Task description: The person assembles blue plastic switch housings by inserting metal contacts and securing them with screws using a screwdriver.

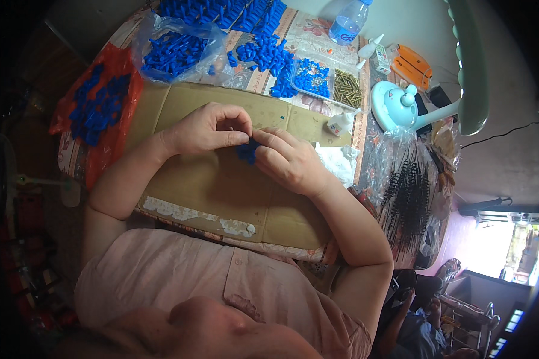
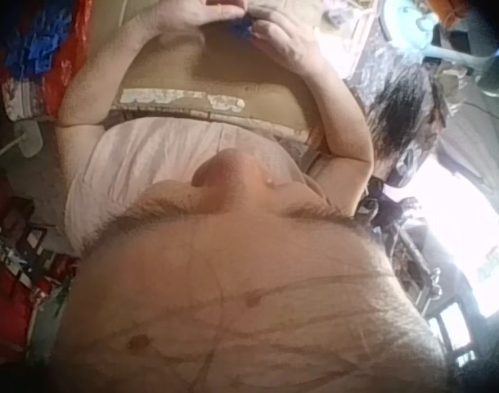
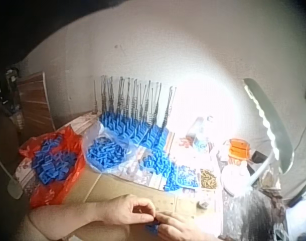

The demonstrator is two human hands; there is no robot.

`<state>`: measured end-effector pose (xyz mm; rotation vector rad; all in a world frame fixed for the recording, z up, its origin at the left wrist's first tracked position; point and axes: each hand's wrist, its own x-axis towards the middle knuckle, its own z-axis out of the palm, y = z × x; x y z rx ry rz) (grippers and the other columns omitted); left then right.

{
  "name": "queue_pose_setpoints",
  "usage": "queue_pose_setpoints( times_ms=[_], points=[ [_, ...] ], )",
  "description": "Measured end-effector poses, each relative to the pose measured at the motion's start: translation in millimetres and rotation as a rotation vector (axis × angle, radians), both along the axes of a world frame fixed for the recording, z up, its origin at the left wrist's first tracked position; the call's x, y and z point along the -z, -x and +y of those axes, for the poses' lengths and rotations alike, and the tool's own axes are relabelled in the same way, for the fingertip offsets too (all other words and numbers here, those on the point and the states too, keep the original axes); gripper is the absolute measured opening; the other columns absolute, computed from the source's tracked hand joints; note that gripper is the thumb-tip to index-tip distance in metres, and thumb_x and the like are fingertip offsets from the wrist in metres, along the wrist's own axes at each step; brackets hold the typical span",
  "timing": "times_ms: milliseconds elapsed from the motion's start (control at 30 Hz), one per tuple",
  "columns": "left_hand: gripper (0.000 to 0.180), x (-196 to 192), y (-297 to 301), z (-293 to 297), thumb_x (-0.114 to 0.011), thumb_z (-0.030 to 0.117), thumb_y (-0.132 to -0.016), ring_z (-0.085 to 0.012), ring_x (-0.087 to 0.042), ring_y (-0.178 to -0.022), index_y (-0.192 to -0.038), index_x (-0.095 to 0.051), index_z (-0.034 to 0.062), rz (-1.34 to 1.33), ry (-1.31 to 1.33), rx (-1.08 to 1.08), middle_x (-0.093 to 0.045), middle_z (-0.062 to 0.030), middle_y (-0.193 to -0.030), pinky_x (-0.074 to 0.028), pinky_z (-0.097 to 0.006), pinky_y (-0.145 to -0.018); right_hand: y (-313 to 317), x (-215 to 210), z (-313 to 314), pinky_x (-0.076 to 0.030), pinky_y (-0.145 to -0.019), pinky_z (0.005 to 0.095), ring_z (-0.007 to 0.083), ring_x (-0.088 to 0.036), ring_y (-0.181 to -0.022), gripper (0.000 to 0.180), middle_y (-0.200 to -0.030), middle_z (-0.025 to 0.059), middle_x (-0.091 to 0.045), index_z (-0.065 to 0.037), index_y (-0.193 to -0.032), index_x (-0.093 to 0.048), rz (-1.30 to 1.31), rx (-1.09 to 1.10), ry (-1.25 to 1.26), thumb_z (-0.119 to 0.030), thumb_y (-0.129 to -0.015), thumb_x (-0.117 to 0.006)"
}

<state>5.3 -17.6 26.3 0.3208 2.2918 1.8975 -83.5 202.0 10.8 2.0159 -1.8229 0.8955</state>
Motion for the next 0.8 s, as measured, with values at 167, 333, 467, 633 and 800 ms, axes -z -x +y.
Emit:
queue_pose_setpoints(
  times_ms=[167,333,467,633,800],
  points=[
    [0.012,0.1,-0.3,4.4,-0.066,0.010,-0.087,-0.0079,-0.059,-0.083,-0.096,-0.063,0.0027,-0.016,-0.003,-0.020,-0.066,-0.0012,-0.087,-0.050,-0.026,-0.078,-0.8,-4.4,0.3,-0.055,-0.064,0.0373,0.0298,-0.063,-0.096,0.024,-0.112,0.0135,-0.061,-0.006,-0.094,-0.058,0.013,-0.003,-0.019,-0.010,-0.075,-0.071],
    [0.012,2.1,-0.5,0.8,-0.067,0.010,-0.087,-0.0078,-0.059,-0.083,-0.095,-0.063,0.0026,0.024,-0.015,-0.028,-0.066,-0.0016,-0.087,-0.050,-0.026,-0.077,0.7,-0.6,-0.5,-0.056,-0.063,0.0368,0.0298,-0.063,-0.096,0.024,-0.111,0.0135,-0.061,-0.005,-0.094,-0.057,0.003,0.004,-0.017,-0.010,-0.075,-0.071],
    [0.011,3.3,-0.7,2.8,-0.067,0.010,-0.087,-0.0074,-0.059,-0.083,-0.094,-0.063,0.0027,-0.005,-0.067,-0.043,-0.065,-0.0013,-0.087,-0.050,-0.025,-0.077,-0.2,-3.3,-1.5,-0.056,-0.062,0.0363,0.0297,-0.063,-0.096,0.024,-0.111,0.0133,-0.061,-0.005,-0.094,-0.057,0.004,-0.006,-0.006,-0.010,-0.075,-0.071],
    [0.010,1.1,-1.3,6.9,-0.067,0.010,-0.087,-0.0069,-0.058,-0.082,-0.093,-0.062,0.0032,-0.019,0.000,-0.045,-0.064,-0.0007,-0.086,-0.049,-0.024,-0.076,-1.2,-3.1,1.1,-0.055,-0.068,0.0387,0.0329,-0.063,-0.097,0.030,-0.112,0.0152,-0.060,-0.005,-0.094,-0.054,-0.005,-0.008,-0.031,-0.007,-0.072,-0.074],
    [0.010,2.7,-1.9,5.2,-0.067,0.009,-0.086,-0.0073,-0.058,-0.083,-0.093,-0.062,0.0032,-0.013,-0.080,-0.035,-0.064,-0.0010,-0.087,-0.050,-0.025,-0.078,-0.5,-3.2,-1.4,-0.055,-0.063,0.0359,0.0289,-0.063,-0.094,0.025,-0.109,0.0130,-0.061,-0.006,-0.095,-0.057,0.018,-0.004,-0.023,-0.009,-0.074,-0.072]
  ],
)
